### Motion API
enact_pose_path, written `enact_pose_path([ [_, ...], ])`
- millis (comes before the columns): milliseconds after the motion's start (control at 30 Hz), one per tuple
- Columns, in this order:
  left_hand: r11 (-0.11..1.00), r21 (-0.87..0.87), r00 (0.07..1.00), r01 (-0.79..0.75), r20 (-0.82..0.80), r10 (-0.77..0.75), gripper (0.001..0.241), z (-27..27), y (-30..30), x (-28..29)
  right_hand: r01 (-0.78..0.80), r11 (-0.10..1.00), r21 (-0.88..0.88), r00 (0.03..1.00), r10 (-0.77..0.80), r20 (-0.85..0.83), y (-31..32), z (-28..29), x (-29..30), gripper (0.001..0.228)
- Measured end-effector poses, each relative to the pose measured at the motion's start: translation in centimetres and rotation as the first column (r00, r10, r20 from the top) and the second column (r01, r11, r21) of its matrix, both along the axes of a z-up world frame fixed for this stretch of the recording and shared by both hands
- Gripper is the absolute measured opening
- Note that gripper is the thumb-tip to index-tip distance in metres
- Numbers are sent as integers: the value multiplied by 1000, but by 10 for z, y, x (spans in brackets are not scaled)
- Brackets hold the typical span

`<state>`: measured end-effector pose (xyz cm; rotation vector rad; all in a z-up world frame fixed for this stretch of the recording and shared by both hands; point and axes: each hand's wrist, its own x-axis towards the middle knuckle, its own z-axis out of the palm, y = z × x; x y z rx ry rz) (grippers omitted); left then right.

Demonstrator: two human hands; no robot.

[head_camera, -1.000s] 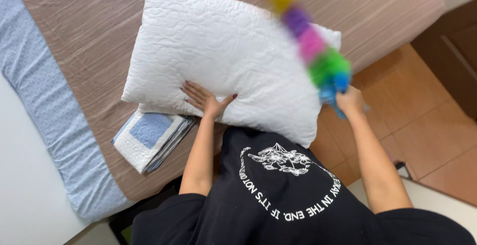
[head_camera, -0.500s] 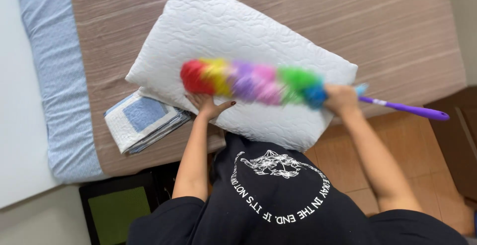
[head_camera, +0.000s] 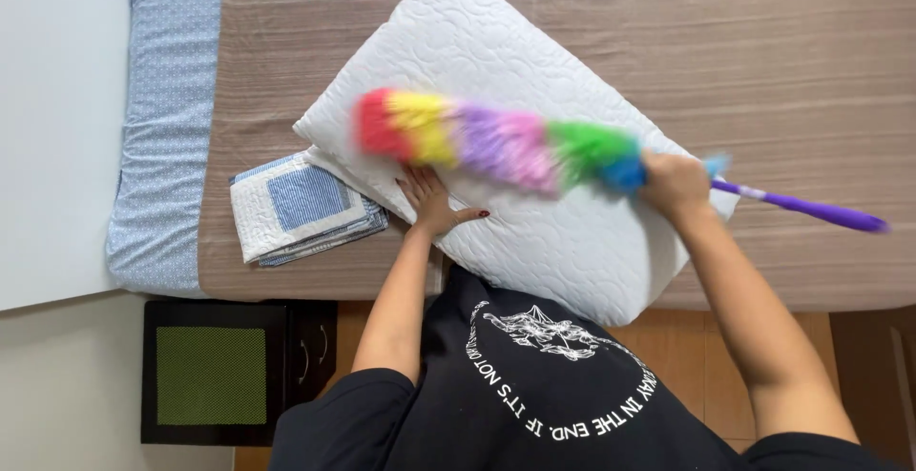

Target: Organizing pillows and a blanket on a bed while using a duster to clean.

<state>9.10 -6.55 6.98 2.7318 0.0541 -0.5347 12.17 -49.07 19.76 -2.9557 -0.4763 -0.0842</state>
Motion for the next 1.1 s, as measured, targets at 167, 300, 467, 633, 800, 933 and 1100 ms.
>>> enact_pose_path([
  [167,978,-173,985,-118,101,137,183,45,-11,-2,294,955,20,956,-295,14,-10,-1,71,16],
  [300,979,-167,990,-120,57,131,184,39,-9,-1,302,947,110,953,-300,-41,5,-10,70,16],
  [467,975,-195,988,-110,88,129,185,22,-7,9,15,1000,-15,999,-15,-51,-9,1,58,31],
  [633,970,-210,990,-123,47,135,185,22,-12,12,277,952,-130,960,-279,4,-34,-12,99,18],
  [800,962,-238,988,-131,48,147,185,26,-12,10,424,898,116,885,-383,-266,-18,-7,84,41],
  [933,963,-237,983,-127,101,154,185,15,-12,9,182,983,-40,975,-185,-119,-22,-8,78,22],
  [1100,968,-207,989,-141,11,146,185,34,-12,15,448,894,12,888,-444,-117,0,18,111,25],
])
